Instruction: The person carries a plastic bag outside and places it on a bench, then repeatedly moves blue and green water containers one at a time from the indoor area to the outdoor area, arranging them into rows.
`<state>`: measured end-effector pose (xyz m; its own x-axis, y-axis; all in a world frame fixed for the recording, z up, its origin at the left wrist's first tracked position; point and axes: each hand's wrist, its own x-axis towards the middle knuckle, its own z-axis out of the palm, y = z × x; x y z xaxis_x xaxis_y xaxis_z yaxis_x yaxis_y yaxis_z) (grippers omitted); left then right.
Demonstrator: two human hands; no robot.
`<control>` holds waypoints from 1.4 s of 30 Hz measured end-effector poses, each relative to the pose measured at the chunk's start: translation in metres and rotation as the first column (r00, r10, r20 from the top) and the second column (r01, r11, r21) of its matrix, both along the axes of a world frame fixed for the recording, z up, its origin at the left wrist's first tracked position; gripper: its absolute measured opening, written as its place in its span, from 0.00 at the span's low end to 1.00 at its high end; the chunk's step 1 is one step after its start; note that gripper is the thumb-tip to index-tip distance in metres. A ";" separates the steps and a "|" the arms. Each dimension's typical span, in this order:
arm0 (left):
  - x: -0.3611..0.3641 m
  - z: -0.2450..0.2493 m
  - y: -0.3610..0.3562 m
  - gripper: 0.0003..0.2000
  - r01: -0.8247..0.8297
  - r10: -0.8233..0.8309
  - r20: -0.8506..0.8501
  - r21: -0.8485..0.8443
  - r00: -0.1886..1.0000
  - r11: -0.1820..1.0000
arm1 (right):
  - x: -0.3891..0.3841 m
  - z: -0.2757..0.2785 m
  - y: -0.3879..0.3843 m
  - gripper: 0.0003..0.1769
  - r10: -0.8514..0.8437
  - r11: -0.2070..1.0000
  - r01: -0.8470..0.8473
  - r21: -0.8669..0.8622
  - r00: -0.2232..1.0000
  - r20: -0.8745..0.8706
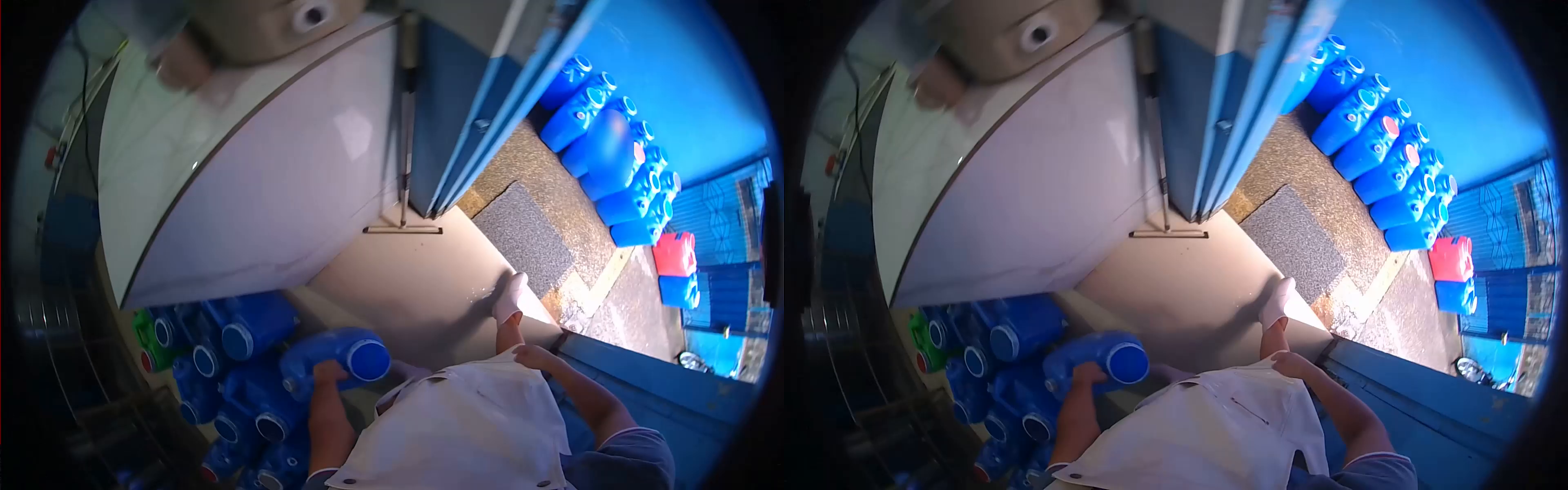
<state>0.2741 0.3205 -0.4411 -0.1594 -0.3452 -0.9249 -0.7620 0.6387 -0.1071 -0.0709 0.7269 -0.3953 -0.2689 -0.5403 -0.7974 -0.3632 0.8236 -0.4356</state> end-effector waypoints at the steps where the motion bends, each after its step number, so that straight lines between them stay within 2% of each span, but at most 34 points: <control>1: -0.019 -0.002 0.009 0.21 0.016 -0.015 -0.016 0.015 1.000 1.000 | -0.014 0.001 0.013 0.16 -0.029 1.000 0.029 -0.012 1.000 -0.001; 2: -0.033 -0.004 0.019 0.21 0.038 -0.038 -0.012 0.012 0.999 0.999 | -0.026 0.003 0.027 0.16 -0.102 0.994 0.102 -0.036 0.995 -0.012; 4: -0.065 -0.015 0.030 0.21 -0.032 0.034 -0.021 0.055 0.999 0.998 | -0.050 0.010 0.041 0.15 -0.197 0.979 0.196 -0.063 0.980 -0.017; 5: -0.079 -0.018 0.037 0.21 -0.009 0.009 -0.008 0.056 1.000 0.998 | -0.068 0.037 0.034 0.15 -0.238 0.971 0.238 -0.023 0.971 0.019; 6: -0.094 -0.022 0.043 0.22 -0.060 0.063 -0.038 0.081 0.997 0.995 | -0.078 0.050 0.034 0.15 -0.278 0.961 0.278 0.018 0.959 0.055; 7: -0.106 -0.031 0.049 0.22 -0.110 0.117 -0.067 0.106 0.991 0.988 | -0.084 0.034 0.052 0.15 -0.301 0.953 0.301 0.024 0.951 0.067; 8: -0.123 -0.044 0.059 0.22 -0.099 0.107 -0.063 0.110 0.992 0.989 | -0.100 0.016 0.072 0.15 -0.197 0.980 0.197 -0.042 0.980 -0.014; 9: -0.134 -0.066 0.069 0.23 -0.106 0.130 -0.175 0.144 0.976 0.984 | -0.110 0.004 0.088 0.15 -0.095 0.992 0.085 -0.098 0.990 -0.101; 10: -0.154 -0.065 0.080 0.23 -0.108 0.157 -0.284 0.180 0.946 0.978 | -0.118 0.002 0.093 0.15 -0.084 0.995 0.088 0.045 0.994 -0.075; 12: -0.205 -0.050 0.110 0.23 -0.189 0.251 -0.304 0.220 0.919 0.957 | -0.129 0.000 0.103 0.14 -0.072 0.997 0.073 0.016 0.996 -0.059; 14: -0.233 -0.110 0.138 0.18 -0.172 0.254 -0.547 0.197 0.797 0.965 | -0.155 -0.017 0.115 0.13 -0.039 0.999 0.039 -0.013 0.998 -0.040; 15: -0.251 -0.099 0.153 0.18 -0.182 0.263 -0.541 0.199 0.799 0.963 | -0.175 -0.046 0.124 0.14 0.334 0.941 -0.336 -0.027 0.940 -0.068; 16: -0.289 -0.083 0.162 0.14 -0.425 0.507 -0.426 0.279 0.749 0.861 | -0.201 -0.062 0.133 0.14 0.655 0.750 -0.661 -0.024 0.747 -0.113; 17: -0.321 -0.072 0.171 0.11 -0.639 0.717 -0.291 0.325 0.634 0.697 | -0.219 -0.051 0.132 0.14 0.659 0.747 -0.665 -0.016 0.743 -0.119; 18: -0.346 -0.074 0.181 0.11 -0.640 0.721 -0.296 0.332 0.627 0.693 | -0.233 -0.037 0.126 0.15 0.332 0.938 -0.344 -0.048 0.930 -0.159; 19: -0.362 -0.080 0.190 0.10 -0.680 0.773 -0.337 0.368 0.538 0.634 | -0.245 -0.025 0.124 0.15 -0.043 0.995 0.028 -0.093 0.985 -0.169; 20: -0.378 -0.086 0.198 0.09 -0.713 0.816 -0.374 0.406 0.442 0.572 | -0.277 -0.053 0.137 0.17 -0.011 0.999 0.004 -0.049 0.991 -0.135; 21: -0.391 -0.092 0.204 0.09 -0.717 0.819 -0.367 0.405 0.441 0.568 | -0.310 -0.001 0.114 0.18 -0.113 0.993 0.110 -0.029 0.986 -0.123; 23: -0.427 -0.103 0.215 0.11 -0.702 0.746 -0.313 0.261 0.587 0.662 | -0.349 0.002 0.133 0.15 -0.172 0.982 0.158 -0.104 0.974 -0.145; 24: -0.444 -0.098 0.222 0.11 -0.704 0.750 -0.304 0.265 0.587 0.659 | -0.368 0.011 0.136 0.17 -0.281 0.959 0.282 -0.014 0.954 -0.099; 26: -0.482 -0.084 0.227 0.10 -0.884 0.907 -0.278 0.260 0.316 0.388 | -0.410 0.015 0.159 0.16 -0.309 0.951 0.304 -0.056 0.937 -0.162; 27: -0.487 -0.090 0.232 0.10 -0.886 0.910 -0.277 0.265 0.308 0.381 | -0.428 0.021 0.167 0.15 -0.300 0.954 0.298 -0.043 0.927 -0.226; 29: -0.475 -0.115 0.242 0.11 -0.881 0.793 -0.500 0.114 0.348 0.459 | -0.443 0.011 0.187 0.17 -0.167 0.980 0.180 0.083 0.976 -0.142; 30: -0.479 -0.109 0.235 0.11 -0.884 0.797 -0.499 0.119 0.341 0.452 | -0.444 0.011 0.185 0.18 -0.146 0.986 0.155 0.063 0.982 -0.118; 32: -0.478 -0.087 0.224 0.12 -0.857 0.834 -0.344 0.132 0.431 0.497 | -0.456 0.005 0.174 0.19 -0.120 0.991 0.122 0.050 0.992 -0.049; 33: -0.464 -0.107 0.226 0.12 -0.867 0.844 -0.342 0.136 0.414 0.480 | -0.462 0.008 0.163 0.19 -0.100 0.993 0.103 0.054 0.994 -0.051; 34: -0.444 -0.143 0.234 0.12 -0.631 0.545 -0.544 0.037 0.638 0.775 | -0.466 0.016 0.146 0.19 -0.009 0.999 0.011 0.040 0.999 -0.049; 35: -0.435 -0.154 0.238 0.12 -0.322 0.149 -0.673 -0.139 0.725 0.937 | -0.471 0.025 0.128 0.19 0.082 0.996 -0.080 0.026 0.996 -0.047; 36: -0.435 -0.155 0.235 0.12 -0.340 0.161 -0.680 -0.137 0.715 0.931 | -0.479 0.033 0.109 0.19 0.098 0.995 -0.098 0.004 0.994 -0.055; 38: -0.443 -0.138 0.228 0.11 -0.086 -0.057 -0.572 -0.219 0.818 0.972 | -0.496 0.052 0.077 0.19 0.123 0.990 -0.127 -0.055 0.990 -0.075; 39: -0.448 -0.131 0.230 0.11 -0.105 -0.044 -0.581 -0.220 0.813 0.970 | -0.509 0.057 0.072 0.19 0.140 0.988 -0.145 -0.055 0.987 -0.085; 40: -0.450 -0.128 0.237 0.11 -0.336 0.269 -0.473 -0.061 0.839 0.940 | -0.523 0.062 0.068 0.19 0.114 0.991 -0.118 -0.066 0.991 -0.064; 41: -0.453 -0.126 0.232 0.13 -0.548 0.535 -0.319 0.056 0.782 0.834 | -0.534 0.063 0.060 0.19 0.071 0.993 -0.075 -0.087 0.996 -0.045; 42: -0.453 -0.126 0.232 0.13 -0.549 0.532 -0.335 0.052 0.778 0.834 | -0.547 0.068 0.055 0.19 0.090 0.990 -0.097 -0.099 0.994 -0.066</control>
